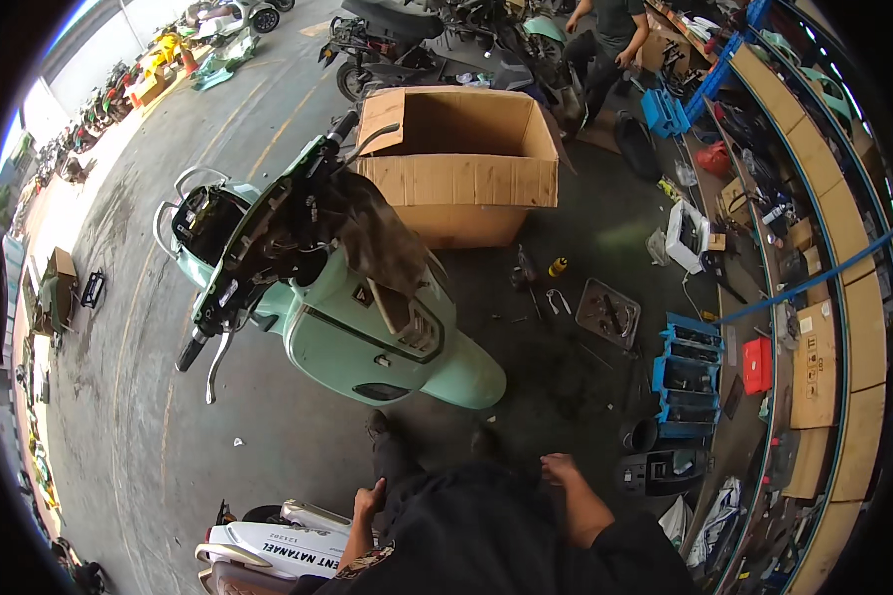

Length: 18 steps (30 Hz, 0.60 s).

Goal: The person manipulates a motorcycle brake caliper assembly, inserting internal components and cleaning various surfaces with a cloth. The person wipes the area around the handlebars and brake lever assembly multiple times.

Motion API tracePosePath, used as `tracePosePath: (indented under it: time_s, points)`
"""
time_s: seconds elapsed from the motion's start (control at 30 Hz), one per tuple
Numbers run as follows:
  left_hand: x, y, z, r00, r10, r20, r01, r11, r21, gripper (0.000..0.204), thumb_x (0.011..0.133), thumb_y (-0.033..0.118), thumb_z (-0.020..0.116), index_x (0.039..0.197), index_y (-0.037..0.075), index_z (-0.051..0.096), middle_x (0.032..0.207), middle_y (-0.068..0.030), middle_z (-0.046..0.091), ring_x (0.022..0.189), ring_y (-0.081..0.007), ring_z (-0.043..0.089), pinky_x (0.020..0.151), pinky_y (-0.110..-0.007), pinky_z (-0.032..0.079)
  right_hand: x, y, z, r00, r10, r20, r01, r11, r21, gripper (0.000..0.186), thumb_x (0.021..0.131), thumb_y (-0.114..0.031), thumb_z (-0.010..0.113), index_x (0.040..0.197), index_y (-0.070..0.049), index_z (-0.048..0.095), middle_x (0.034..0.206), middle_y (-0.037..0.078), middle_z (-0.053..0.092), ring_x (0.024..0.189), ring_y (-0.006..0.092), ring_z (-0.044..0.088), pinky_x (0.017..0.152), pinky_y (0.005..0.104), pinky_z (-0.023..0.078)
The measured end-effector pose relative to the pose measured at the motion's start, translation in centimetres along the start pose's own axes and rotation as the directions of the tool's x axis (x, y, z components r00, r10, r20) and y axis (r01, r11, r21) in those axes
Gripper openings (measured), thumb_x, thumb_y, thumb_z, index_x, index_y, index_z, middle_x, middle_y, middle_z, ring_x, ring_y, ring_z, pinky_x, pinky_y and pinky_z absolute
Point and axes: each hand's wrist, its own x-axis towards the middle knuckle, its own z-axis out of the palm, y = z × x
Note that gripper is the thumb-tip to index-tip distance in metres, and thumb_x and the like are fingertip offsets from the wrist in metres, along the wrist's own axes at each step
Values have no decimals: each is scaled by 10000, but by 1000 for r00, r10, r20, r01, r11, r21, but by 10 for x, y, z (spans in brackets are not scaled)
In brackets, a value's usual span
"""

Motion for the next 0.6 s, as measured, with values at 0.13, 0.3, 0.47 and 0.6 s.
tracePosePath:
  time_s: [0.13, 0.3, 0.47, 0.6]
  points:
    - [-37, 92, 21, 988, 61, 139, -79, 988, 130, 685, 842, 597, 657, 936, -78, 727, 921, -286, 717, 967, -394, 709, 872, -461, 523, 5, -23, -70, 986, -131, -100, 116, 983, -141, 377, 885, -327, 718, 1190, -105, 693, 885, 49, 727, 689, 160, 698, 653, 347, 560]
    - [-26, 114, 62, 997, -3, 81, 23, 966, -256, 628, 884, 534, 639, 1030, -71, 724, 993, -282, 717, 1044, -383, 694, 921, -447, 515, 3, -174, -71, 946, -320, -58, 321, 947, 8, 463, 897, -338, 704, 1285, -95, 631, 1028, 54, 728, 826, 180, 708, 717, 347, 540]
    - [-33, 190, 52, 977, 213, 35, -209, 975, -76, 481, 877, 424, 672, 1061, -14, 746, 1005, -223, 735, 1008, -314, 708, 901, -415, 527, -64, -345, -61, 764, -630, 141, 384, 619, 685, 573, 934, -333, 664, 1445, -158, 475, 1287, 75, 631, 1104, 250, 630, 942, 406, 463]
    - [-81, 269, -38, 833, 554, 18, -529, 805, -268, 387, 930, 346, 646, 1017, -15, 750, 941, -142, 759, 906, -216, 713, 830, -361, 540, -81, -459, -32, 454, -857, 245, 289, 402, 869, 635, 923, -359, 693, 1473, -162, 445, 1341, 56, 590, 1169, 246, 588, 1004, 425, 455]
